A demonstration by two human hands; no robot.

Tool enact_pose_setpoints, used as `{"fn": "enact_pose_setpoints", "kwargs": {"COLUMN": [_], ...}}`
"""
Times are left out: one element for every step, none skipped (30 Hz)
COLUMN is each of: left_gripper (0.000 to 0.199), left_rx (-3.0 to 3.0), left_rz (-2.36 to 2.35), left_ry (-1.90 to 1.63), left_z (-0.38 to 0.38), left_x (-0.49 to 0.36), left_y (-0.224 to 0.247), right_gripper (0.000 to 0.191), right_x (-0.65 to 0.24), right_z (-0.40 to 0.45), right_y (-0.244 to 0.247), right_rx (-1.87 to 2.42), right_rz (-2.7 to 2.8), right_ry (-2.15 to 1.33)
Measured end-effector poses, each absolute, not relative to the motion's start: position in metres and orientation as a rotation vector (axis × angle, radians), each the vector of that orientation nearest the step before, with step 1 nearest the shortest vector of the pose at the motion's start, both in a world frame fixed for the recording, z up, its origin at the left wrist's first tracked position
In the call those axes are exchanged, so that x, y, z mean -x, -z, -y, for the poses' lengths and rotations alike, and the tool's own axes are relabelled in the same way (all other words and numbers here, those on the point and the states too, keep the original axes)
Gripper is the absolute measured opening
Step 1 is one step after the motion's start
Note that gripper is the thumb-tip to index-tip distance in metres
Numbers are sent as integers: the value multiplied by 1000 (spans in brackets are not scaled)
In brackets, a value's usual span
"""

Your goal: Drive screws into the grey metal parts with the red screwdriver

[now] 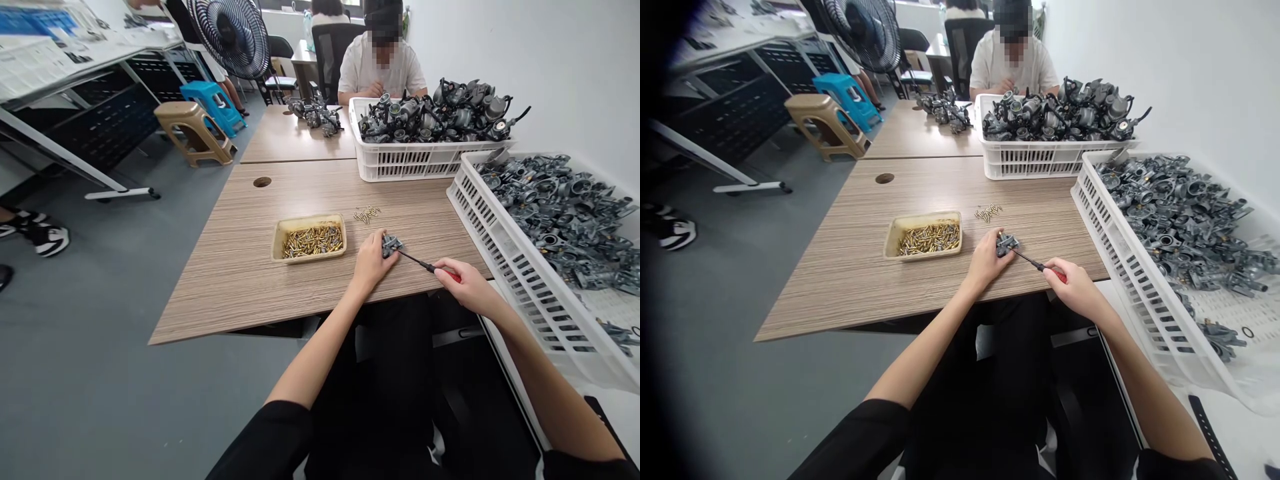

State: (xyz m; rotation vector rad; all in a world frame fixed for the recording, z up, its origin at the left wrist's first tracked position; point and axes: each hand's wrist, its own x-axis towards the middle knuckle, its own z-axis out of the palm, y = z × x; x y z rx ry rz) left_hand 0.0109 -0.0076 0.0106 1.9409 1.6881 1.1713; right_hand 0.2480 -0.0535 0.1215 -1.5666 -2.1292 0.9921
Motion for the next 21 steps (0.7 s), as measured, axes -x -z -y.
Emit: {"fn": "enact_pose_setpoints", "kwargs": {"left_gripper": [53, 52, 51, 50, 48, 47, 46, 45, 45, 44, 43, 42, 42, 42, 42, 42, 43, 43, 44, 44, 45], "left_rx": [-1933, -1924, -1917, -1911, -1906, -1904, -1902, -1901, -1898, -1897, -1897, -1898, -1896, -1893, -1888, -1882, -1875, -1868, -1862, -1855, -1848], "left_rz": [-1686, -1687, -1690, -1696, -1702, -1706, -1706, -1701, -1690, -1674, -1657, -1643, -1636, -1635, -1640, -1649, -1660, -1670, -1678, -1686, -1694], "left_ry": [-1171, -1169, -1165, -1161, -1159, -1158, -1158, -1161, -1166, -1174, -1184, -1196, -1208, -1219, -1228, -1236, -1243, -1250, -1259, -1270, -1282], "left_z": [7, 7, 7, 7, 7, 7, 6, 6, 7, 7, 7, 8, 8, 9, 9, 10, 10, 10, 10, 10, 10], "left_x": [-10, -10, -10, -10, -10, -10, -10, -10, -10, -10, -10, -10, -10, -10, -10, -10, -10, -10, -10, -11, -11], "left_y": [-11, -11, -11, -10, -10, -10, -10, -10, -10, -10, -10, -10, -10, -9, -9, -9, -8, -8, -8, -8, -8], "right_gripper": [33, 32, 31, 30, 28, 27, 26, 25, 25, 25, 25, 25, 24, 23, 22, 21, 20, 20, 20, 20, 21], "right_x": [-248, -248, -248, -249, -248, -248, -248, -247, -247, -246, -246, -245, -245, -245, -244, -244, -244, -244, -244, -244, -243], "right_z": [53, 53, 53, 54, 54, 55, 56, 57, 59, 60, 61, 62, 63, 63, 63, 63, 62, 62, 62, 61, 61], "right_y": [-121, -121, -121, -120, -120, -120, -121, -121, -122, -123, -124, -125, -126, -126, -127, -126, -126, -125, -124, -123, -122], "right_rx": [1566, 1566, 1566, 1567, 1569, 1573, 1582, 1598, 1620, 1644, 1663, 1676, 1684, 1687, 1687, 1688, 1689, 1692, 1694, 1696, 1699], "right_rz": [2141, 2150, 2157, 2161, 2162, 2162, 2162, 2161, 2161, 2165, 2173, 2182, 2189, 2190, 2187, 2178, 2167, 2157, 2149, 2142, 2134], "right_ry": [-958, -924, -897, -880, -870, -864, -865, -868, -872, -877, -886, -902, -917, -931, -943, -954, -961, -962, -962, -960, -953]}}
